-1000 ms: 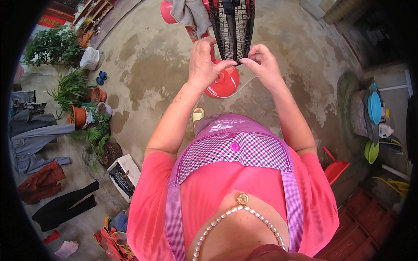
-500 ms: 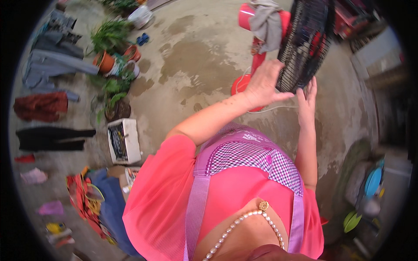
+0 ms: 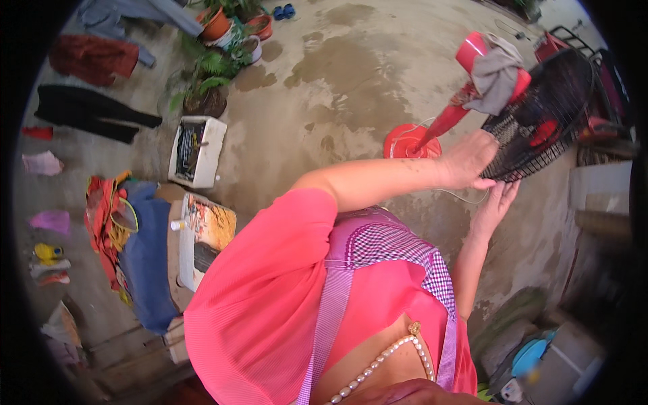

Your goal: The person repairs a small red electric fan by hand. They first manipulate the black wire mesh cage, appearing to secure or adjust it around the fan blades. Then, they handle the white power cord, twisting and tying the wires together to secure the connection.

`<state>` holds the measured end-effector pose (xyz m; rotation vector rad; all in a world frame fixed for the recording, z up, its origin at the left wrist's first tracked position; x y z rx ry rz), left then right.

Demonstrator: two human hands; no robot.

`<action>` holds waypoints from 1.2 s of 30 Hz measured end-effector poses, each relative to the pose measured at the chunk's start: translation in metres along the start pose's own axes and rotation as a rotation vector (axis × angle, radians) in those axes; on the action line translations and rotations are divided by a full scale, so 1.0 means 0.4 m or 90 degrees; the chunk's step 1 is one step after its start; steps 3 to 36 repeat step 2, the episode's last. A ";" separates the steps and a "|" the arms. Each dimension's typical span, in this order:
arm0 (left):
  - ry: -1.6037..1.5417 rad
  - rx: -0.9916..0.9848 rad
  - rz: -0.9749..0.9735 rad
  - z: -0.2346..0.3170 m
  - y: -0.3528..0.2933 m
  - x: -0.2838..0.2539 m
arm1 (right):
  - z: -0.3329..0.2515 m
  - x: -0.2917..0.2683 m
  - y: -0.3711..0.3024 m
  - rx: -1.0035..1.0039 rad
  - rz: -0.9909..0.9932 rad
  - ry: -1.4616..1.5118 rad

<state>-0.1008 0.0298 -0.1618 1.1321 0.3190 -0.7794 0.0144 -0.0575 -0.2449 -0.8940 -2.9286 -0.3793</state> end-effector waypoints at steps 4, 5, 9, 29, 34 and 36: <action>0.011 -0.038 0.030 -0.021 -0.036 -0.042 | 0.018 0.009 0.010 -0.015 -0.051 0.023; 0.011 -0.038 0.030 -0.021 -0.036 -0.042 | 0.018 0.009 0.010 -0.015 -0.051 0.023; 0.011 -0.038 0.030 -0.021 -0.036 -0.042 | 0.018 0.009 0.010 -0.015 -0.051 0.023; 0.011 -0.038 0.030 -0.021 -0.036 -0.042 | 0.018 0.009 0.010 -0.015 -0.051 0.023; 0.011 -0.038 0.030 -0.021 -0.036 -0.042 | 0.018 0.009 0.010 -0.015 -0.051 0.023; 0.011 -0.038 0.030 -0.021 -0.036 -0.042 | 0.018 0.009 0.010 -0.015 -0.051 0.023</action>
Point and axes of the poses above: each hand's wrist, its own y-axis towards the middle knuckle, its own x-axis out of the palm, z = x × y, the point moved 10 cm from there along y, towards the middle knuckle, and after that the axes turned 14 degrees about -z, right-handed, at the moved point
